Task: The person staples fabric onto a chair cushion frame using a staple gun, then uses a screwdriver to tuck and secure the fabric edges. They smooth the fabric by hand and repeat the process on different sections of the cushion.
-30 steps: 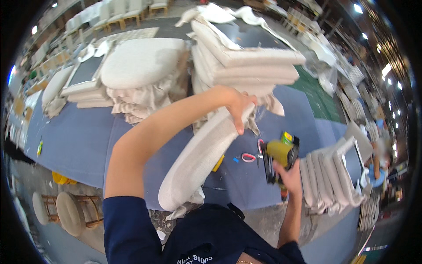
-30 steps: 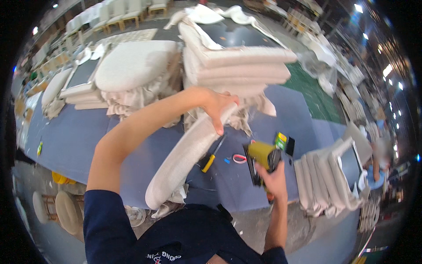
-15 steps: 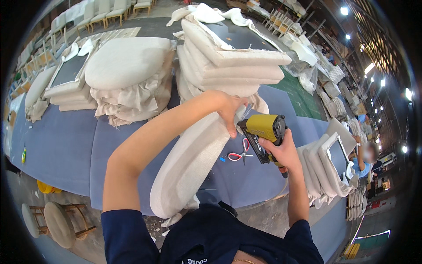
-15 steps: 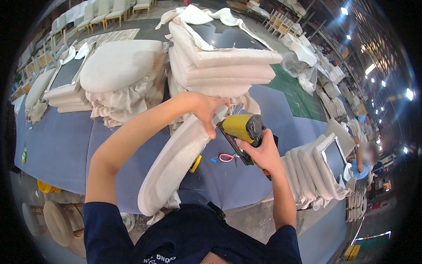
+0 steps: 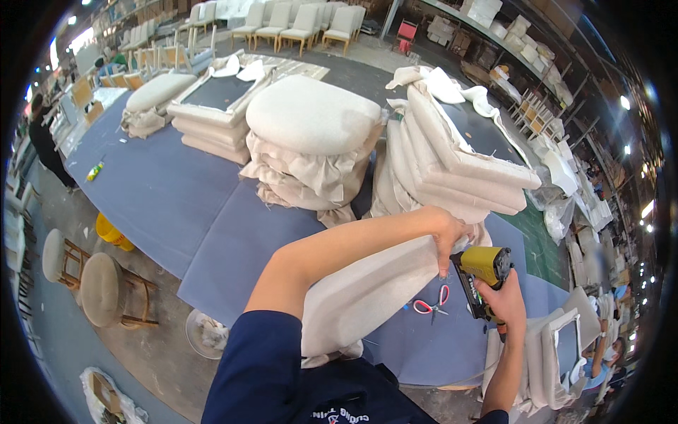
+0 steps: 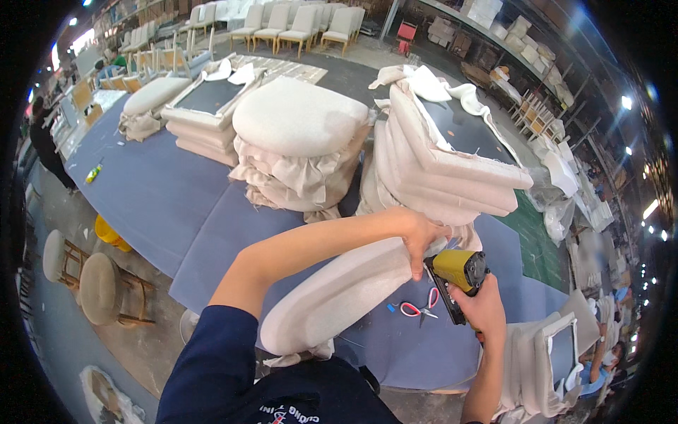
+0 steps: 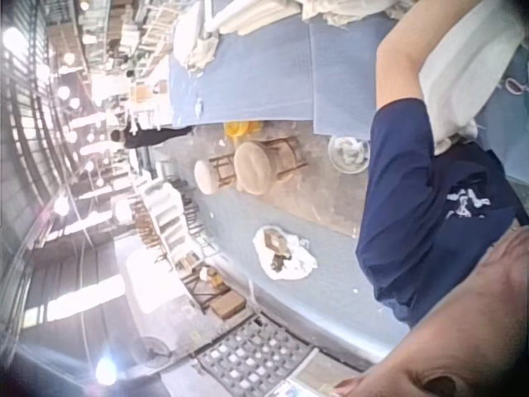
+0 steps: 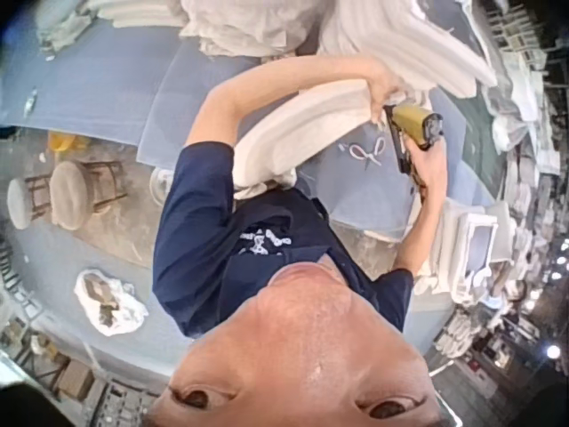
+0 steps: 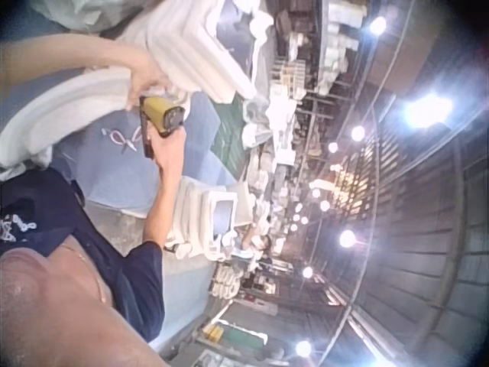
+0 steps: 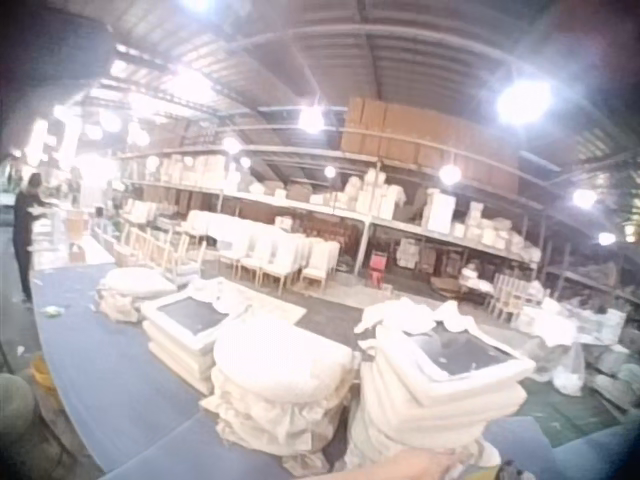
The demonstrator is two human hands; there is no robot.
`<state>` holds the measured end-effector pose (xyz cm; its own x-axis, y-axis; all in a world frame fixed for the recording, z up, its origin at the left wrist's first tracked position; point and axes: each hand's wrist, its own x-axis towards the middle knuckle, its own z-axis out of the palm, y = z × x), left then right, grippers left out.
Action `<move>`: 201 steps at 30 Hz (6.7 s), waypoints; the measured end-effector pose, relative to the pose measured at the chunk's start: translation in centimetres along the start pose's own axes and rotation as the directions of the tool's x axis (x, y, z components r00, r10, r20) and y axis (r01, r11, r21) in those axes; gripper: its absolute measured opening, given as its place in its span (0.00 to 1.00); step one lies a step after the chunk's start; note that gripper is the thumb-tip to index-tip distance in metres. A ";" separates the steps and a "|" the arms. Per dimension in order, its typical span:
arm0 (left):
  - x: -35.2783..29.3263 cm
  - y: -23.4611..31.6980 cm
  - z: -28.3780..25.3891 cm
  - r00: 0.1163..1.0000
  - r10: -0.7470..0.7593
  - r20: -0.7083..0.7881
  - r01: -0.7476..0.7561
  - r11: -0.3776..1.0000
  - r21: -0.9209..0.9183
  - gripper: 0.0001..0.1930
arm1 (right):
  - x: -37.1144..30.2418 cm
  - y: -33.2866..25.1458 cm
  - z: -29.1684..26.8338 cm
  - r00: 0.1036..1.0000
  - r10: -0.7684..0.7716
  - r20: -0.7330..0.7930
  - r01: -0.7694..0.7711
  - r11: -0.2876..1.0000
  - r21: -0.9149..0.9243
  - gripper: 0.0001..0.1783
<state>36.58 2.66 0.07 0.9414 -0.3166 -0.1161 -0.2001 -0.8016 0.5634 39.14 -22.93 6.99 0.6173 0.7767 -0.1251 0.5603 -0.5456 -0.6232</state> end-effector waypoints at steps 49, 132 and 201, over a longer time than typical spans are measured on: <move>-34.4 19.1 36.6 -0.440 -0.544 -0.714 0.433 0.568 -0.700 0.31 | 17.1 16.1 40.2 0.834 -0.418 0.360 -0.323 0.159 0.933 0.39; -32.0 1.8 7.7 0.480 -0.257 -0.839 -0.622 0.574 -0.532 0.09 | -5.3 23.9 41.9 0.989 -0.150 0.002 0.134 0.873 -0.469 0.17; -27.7 9.1 6.9 0.438 -0.187 -0.879 -0.277 0.902 -0.330 0.07 | -2.0 -8.3 19.1 0.610 -0.689 -0.392 0.790 0.567 0.234 0.13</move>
<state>6.78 0.63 2.74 0.6885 0.4571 0.5630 -0.3520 -0.4681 0.8106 22.67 -13.97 -2.34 0.2072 0.7265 0.6551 0.6756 0.3781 -0.6330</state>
